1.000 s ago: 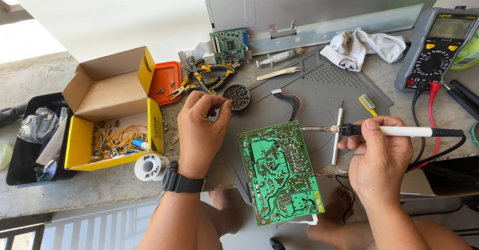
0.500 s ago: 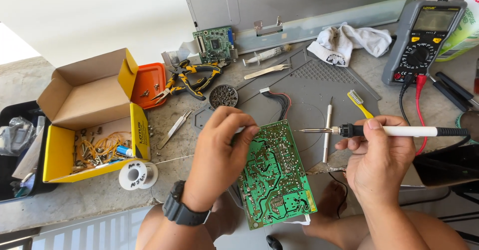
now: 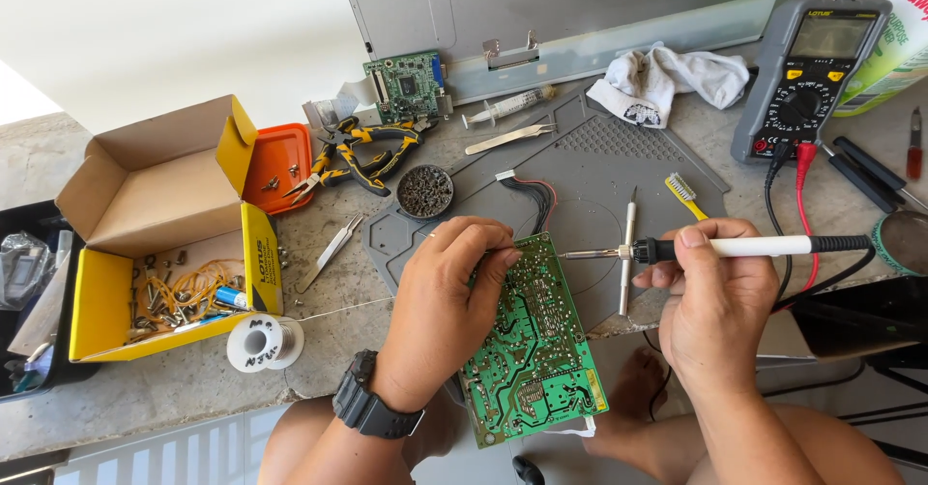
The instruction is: A person uses a soldering iron to join components on a green circuit board at a workbench.
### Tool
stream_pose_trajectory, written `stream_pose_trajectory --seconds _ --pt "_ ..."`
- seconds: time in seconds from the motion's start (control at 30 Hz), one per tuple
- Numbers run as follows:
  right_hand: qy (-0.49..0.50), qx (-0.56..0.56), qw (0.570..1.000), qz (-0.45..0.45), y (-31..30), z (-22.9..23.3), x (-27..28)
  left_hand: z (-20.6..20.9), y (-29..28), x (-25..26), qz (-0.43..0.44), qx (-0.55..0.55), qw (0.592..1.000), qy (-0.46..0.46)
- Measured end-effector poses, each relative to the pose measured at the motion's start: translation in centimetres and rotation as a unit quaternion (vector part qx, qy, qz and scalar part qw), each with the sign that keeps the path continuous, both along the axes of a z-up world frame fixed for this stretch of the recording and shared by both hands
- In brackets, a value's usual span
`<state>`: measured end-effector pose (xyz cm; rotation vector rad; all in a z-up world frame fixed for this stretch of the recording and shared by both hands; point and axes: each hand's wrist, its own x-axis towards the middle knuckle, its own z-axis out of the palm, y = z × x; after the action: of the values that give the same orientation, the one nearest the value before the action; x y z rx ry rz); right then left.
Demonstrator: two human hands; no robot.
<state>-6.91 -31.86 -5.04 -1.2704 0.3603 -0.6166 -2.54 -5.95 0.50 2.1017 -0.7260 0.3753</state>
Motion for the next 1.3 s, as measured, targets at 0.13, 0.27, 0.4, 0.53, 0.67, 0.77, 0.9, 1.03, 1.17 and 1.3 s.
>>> stream_pose_trajectory --seconds 0.13,0.27,0.4,0.53,0.67,0.77,0.9,1.03,1.17,1.3 --pt "0.003 -0.008 1.0 0.003 -0.01 -0.15 -0.01 -0.05 -0.08 0.0 0.006 0.005 1.0 -0.005" --pt "0.006 -0.024 1.0 0.0 0.03 -0.26 0.03 -0.24 -0.1 0.15 -0.002 0.001 1.0 -0.011" --pt "0.002 -0.028 1.0 0.0 0.1 -0.28 0.08 -0.19 -0.14 0.17 -0.005 0.001 1.0 -0.011" --pt "0.004 -0.027 1.0 -0.003 0.1 -0.35 0.16 -0.07 -0.11 0.15 -0.007 0.004 1.0 -0.008" --pt "0.005 -0.033 0.999 -0.005 0.05 -0.45 0.24 -0.11 -0.1 0.13 -0.008 0.004 1.0 -0.01" --pt "0.006 -0.034 0.999 -0.006 0.05 -0.46 0.25 -0.14 -0.09 0.13 -0.008 0.006 1.0 -0.012" --pt "0.0 -0.037 0.999 -0.001 0.1 -0.35 0.22 0.02 -0.06 0.03 -0.009 0.003 1.0 -0.008" --pt "0.002 -0.032 0.999 -0.003 0.04 -0.53 0.29 -0.03 -0.03 0.07 -0.01 0.007 1.0 -0.006" --pt "0.006 -0.031 1.0 -0.003 0.05 -0.56 0.28 -0.04 -0.03 0.03 -0.008 0.005 1.0 -0.007" --pt "0.009 -0.031 0.999 -0.006 0.1 -0.49 0.28 -0.09 -0.05 0.03 -0.005 0.004 1.0 -0.005"
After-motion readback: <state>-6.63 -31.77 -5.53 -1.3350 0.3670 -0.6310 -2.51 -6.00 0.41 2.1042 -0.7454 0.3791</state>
